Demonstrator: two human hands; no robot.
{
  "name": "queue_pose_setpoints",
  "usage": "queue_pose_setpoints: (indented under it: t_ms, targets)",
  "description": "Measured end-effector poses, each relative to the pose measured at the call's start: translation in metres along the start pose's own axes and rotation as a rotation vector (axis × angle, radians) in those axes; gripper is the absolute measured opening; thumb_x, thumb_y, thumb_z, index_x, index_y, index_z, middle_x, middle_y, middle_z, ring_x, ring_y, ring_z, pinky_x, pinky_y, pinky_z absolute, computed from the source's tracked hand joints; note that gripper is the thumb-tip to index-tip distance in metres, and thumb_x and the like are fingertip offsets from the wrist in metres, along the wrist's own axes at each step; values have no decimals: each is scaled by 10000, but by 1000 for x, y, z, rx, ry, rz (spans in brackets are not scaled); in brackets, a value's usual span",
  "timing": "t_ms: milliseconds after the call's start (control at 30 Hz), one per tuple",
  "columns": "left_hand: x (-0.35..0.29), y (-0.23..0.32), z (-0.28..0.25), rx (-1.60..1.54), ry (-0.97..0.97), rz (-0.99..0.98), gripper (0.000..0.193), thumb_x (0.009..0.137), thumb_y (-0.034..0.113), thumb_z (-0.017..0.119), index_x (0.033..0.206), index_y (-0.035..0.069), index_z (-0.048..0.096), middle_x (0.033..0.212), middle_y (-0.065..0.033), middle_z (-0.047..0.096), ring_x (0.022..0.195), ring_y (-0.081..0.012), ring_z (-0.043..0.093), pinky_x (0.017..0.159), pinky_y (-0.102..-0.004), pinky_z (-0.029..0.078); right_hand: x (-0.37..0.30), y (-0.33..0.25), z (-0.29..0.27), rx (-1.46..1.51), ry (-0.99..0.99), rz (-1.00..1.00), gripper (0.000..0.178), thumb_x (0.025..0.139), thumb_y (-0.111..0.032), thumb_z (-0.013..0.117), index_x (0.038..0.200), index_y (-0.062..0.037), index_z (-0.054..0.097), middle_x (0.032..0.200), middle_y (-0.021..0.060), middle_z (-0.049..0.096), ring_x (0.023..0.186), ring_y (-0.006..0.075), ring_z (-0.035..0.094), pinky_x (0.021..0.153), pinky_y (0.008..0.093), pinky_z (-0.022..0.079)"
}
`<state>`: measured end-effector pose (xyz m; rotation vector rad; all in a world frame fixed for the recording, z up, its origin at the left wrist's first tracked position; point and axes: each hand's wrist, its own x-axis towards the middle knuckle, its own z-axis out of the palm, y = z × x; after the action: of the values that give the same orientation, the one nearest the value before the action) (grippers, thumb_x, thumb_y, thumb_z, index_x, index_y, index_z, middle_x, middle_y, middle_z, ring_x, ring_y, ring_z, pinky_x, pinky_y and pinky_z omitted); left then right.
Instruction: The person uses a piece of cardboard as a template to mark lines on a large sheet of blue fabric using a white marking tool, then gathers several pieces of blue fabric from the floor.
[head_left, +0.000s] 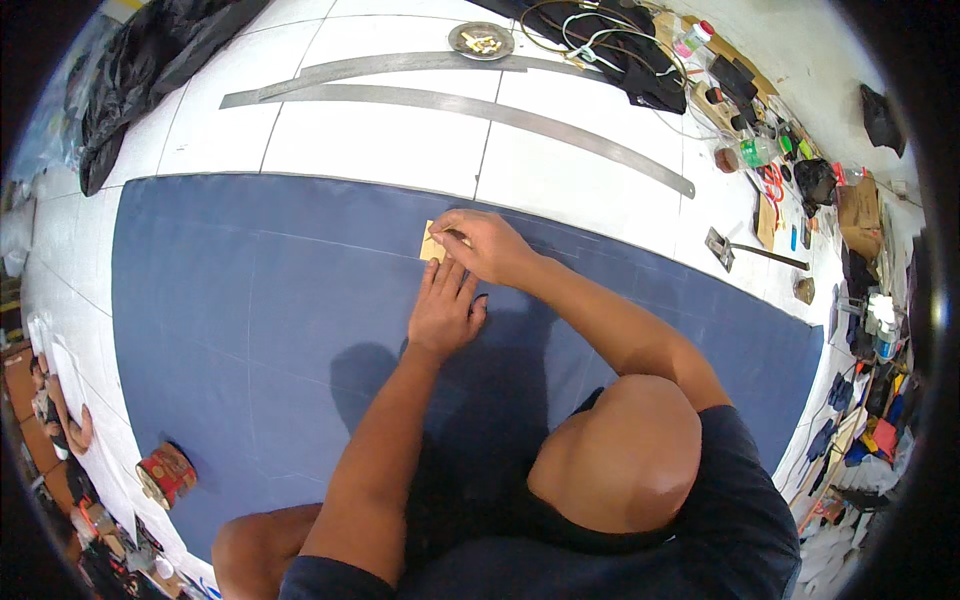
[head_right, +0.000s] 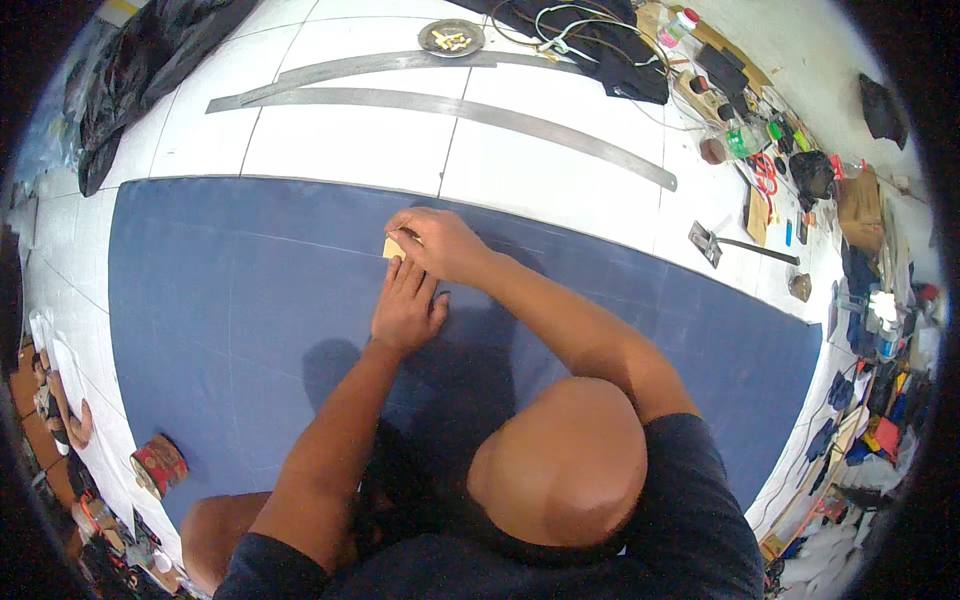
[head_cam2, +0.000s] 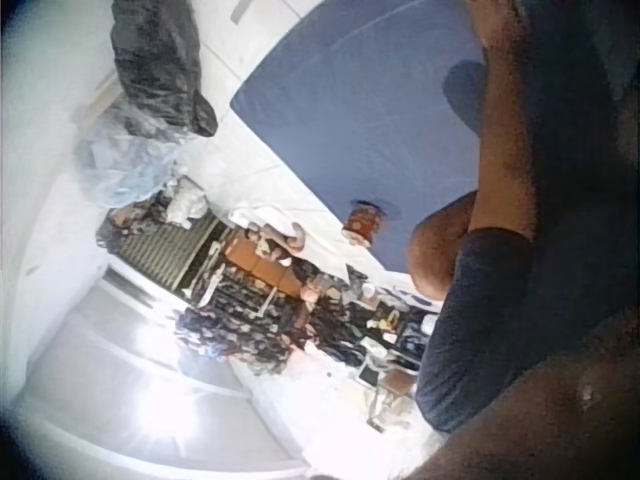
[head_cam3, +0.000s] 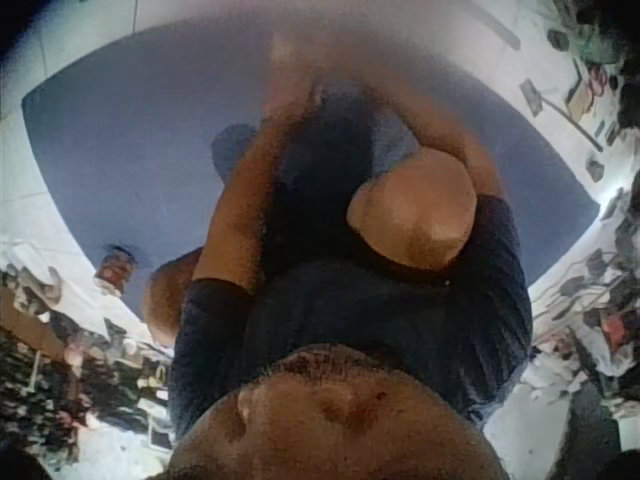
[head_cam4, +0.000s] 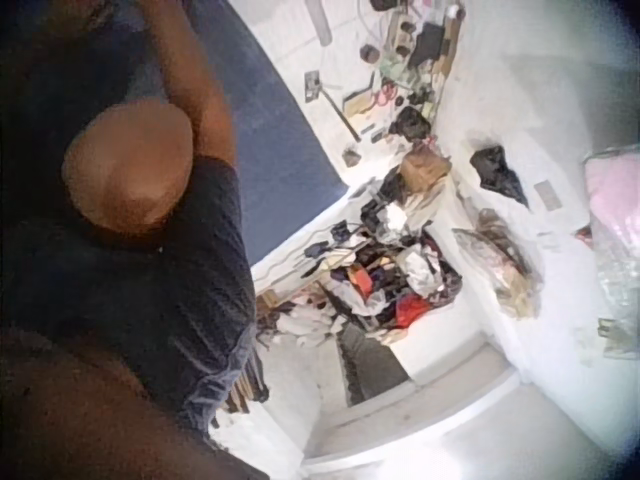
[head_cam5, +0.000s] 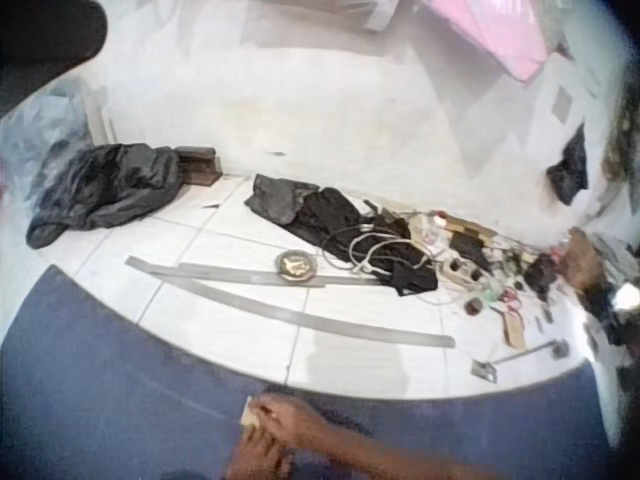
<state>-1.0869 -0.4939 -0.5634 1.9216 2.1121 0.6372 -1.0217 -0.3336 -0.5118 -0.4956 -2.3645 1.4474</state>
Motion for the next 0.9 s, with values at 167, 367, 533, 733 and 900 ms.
queue_pose_setpoints:
  t_ms: [167,367,533,733,900]
  targets:
    - [4,4,0,-21,73,51,486,900,278,643,1303,15,576,1351,-216,536,1364,-396,439,1177,-556,295,1,12,8,-59,-99,-45,225,972,-222,585,1045,-25,664,1016,156,706,936,361,676,826,453,534]
    - [1,-1,0,-90,81,41,464,870,215,669,1271,1,574,1280,-223,565,1305,-419,478,1149,-588,314,8,5,13,-186,-209,40,206,967,-217,590,1066,-65,686,1072,124,709,999,325,671,876,424,535]
    - [3,3,2,-90,94,47,459,873,217,665,1270,4,575,1269,-222,568,1274,-418,500,1139,-595,319,10,10,13,-268,-239,51,211,973,-240,579,1051,-67,672,1038,121,703,986,325,665,864,427,529]
    - [-2,-3,5,-81,72,20,464,884,240,655,1280,9,580,1335,-234,541,1321,-414,477,1145,-586,312,25,10,13,-297,-167,56,230,990,-249,548,1041,-46,642,1007,158,696,956,356,665,829,450,527]
    - [3,2,4,-76,81,16,478,894,250,649,1306,20,575,1388,-239,515,1366,-417,444,1153,-576,307,29,21,7,-220,14,120,267,999,-257,530,1023,-16,643,951,214,687,921,411,661,813,489,522]
